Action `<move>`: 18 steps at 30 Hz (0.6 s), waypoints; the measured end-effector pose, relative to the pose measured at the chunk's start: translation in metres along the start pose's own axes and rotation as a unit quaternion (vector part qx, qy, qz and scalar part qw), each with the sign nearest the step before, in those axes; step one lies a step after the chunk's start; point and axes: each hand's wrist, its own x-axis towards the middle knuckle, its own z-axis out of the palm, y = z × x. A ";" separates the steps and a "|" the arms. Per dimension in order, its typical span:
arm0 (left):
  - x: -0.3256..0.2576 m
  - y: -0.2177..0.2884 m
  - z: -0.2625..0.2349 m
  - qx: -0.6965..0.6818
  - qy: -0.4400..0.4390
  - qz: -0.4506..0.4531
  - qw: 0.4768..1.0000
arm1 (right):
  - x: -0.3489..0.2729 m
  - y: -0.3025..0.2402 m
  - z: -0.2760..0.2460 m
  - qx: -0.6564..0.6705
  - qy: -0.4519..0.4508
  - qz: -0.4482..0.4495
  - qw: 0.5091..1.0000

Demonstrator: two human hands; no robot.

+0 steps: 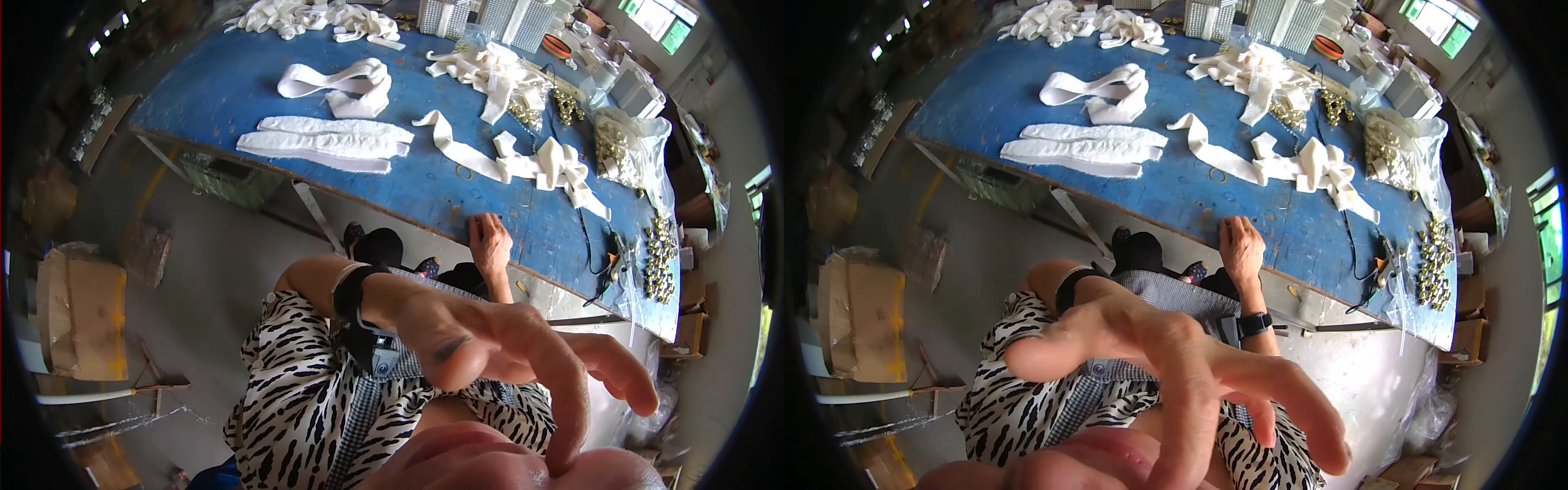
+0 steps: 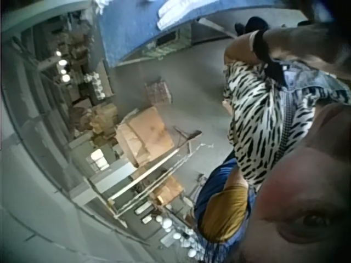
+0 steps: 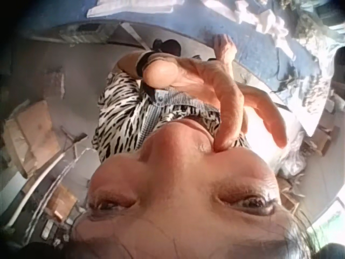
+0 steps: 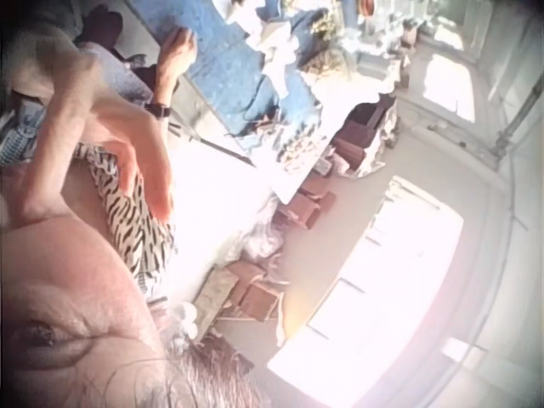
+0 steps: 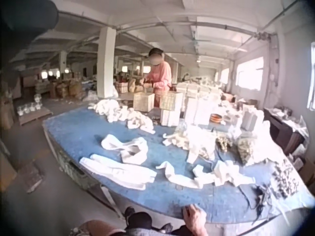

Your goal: Assembling foam components using a glue gun and manual manipulation.

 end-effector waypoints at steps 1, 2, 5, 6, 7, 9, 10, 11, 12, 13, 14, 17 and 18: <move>0.001 0.000 -0.001 0.001 -0.003 -0.003 1.000 | 0.000 0.000 0.000 0.003 -0.002 0.003 1.000; 0.001 0.000 -0.001 0.003 0.002 -0.011 1.000 | 0.000 0.001 0.000 0.008 -0.008 0.016 1.000; 0.005 -0.003 -0.005 0.002 0.003 -0.010 1.000 | -0.001 0.001 0.000 0.010 -0.020 0.018 1.000; 0.006 -0.004 -0.006 0.003 -0.002 -0.006 1.000 | -0.001 0.001 0.000 0.010 -0.023 0.016 1.000; 0.008 -0.006 -0.008 0.005 -0.006 -0.003 1.000 | -0.001 0.002 0.000 0.009 -0.023 0.018 1.000; 0.009 -0.008 -0.009 -0.001 -0.002 0.003 1.000 | -0.001 0.002 0.000 0.010 -0.025 0.022 0.999; 0.010 -0.009 -0.009 -0.004 0.000 0.005 1.000 | -0.001 0.002 0.000 0.008 -0.025 0.017 1.000; 0.010 -0.010 -0.009 -0.008 0.008 0.009 1.000 | -0.001 0.003 0.000 0.007 -0.024 0.013 1.000; 0.011 -0.011 -0.009 -0.012 0.012 0.011 1.000 | -0.001 0.003 0.000 0.006 -0.025 0.015 1.000; 0.012 -0.011 -0.010 -0.015 0.016 0.013 1.000 | -0.001 0.003 0.000 0.007 -0.026 0.015 1.000; 0.013 -0.011 -0.011 -0.015 0.014 0.014 1.000 | 0.000 0.004 0.000 0.007 -0.029 0.019 0.999; 0.015 -0.010 -0.013 -0.019 0.014 0.008 1.000 | 0.000 0.004 0.000 0.002 -0.026 0.006 1.000; 0.015 -0.010 -0.015 -0.020 0.015 0.006 1.000 | 0.000 0.004 0.000 0.003 -0.026 0.003 1.000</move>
